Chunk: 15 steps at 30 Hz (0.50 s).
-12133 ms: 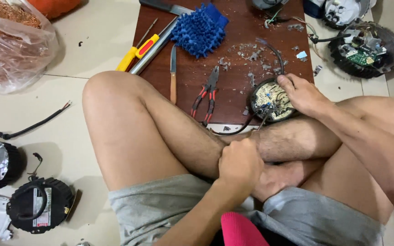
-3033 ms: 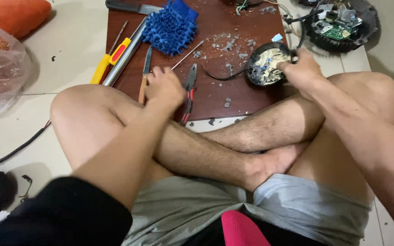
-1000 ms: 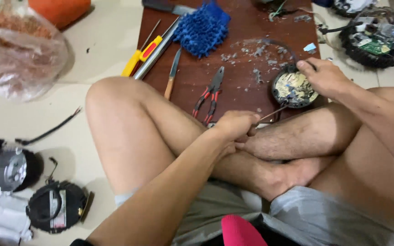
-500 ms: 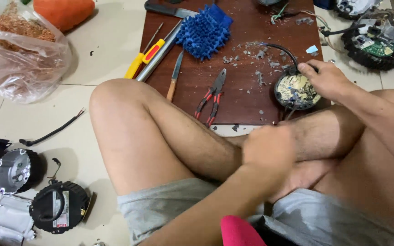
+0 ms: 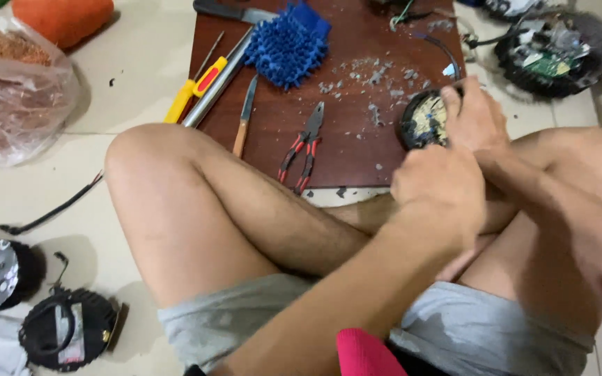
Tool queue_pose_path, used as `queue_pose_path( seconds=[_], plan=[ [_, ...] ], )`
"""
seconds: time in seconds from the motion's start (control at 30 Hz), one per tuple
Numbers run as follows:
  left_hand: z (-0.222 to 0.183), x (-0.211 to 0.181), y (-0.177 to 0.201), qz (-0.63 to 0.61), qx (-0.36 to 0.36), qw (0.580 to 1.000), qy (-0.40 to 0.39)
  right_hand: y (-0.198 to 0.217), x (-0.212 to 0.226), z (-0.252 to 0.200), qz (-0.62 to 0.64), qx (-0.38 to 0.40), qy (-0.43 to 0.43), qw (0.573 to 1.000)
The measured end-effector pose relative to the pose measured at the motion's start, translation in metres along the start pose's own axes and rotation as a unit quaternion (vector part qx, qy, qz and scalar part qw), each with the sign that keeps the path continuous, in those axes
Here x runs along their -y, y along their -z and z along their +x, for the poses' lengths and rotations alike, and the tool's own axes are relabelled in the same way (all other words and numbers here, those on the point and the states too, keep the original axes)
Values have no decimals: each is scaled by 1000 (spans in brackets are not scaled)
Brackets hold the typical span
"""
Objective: The person sits cross-legged on the floor and uses a screwdriver and pliers to scrape and remove material from a circular electronic component. They repeatedly switch between tools to clean the surface and trim wires attached to the device.
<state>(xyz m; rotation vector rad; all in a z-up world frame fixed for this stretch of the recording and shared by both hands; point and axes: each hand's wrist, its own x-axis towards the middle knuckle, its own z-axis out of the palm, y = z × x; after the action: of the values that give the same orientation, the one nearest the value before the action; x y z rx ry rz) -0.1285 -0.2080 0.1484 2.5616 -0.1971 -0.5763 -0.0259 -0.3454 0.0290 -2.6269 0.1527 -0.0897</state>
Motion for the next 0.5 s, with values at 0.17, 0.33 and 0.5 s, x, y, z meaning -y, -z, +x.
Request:
queue_pose_path(
  seconds=[0.17, 0.33, 0.5],
  plan=[
    [23, -30, -40, 19, -63, 998, -19, 10, 4, -6, 5, 38, -60, 997],
    [40, -49, -45, 101, -137, 983, 65, 14, -2, -4, 22, 9, -39, 999],
    [21, 42, -15, 20, -65, 998, -3, -3, -2, -7, 64, -8, -1, 998]
  ],
)
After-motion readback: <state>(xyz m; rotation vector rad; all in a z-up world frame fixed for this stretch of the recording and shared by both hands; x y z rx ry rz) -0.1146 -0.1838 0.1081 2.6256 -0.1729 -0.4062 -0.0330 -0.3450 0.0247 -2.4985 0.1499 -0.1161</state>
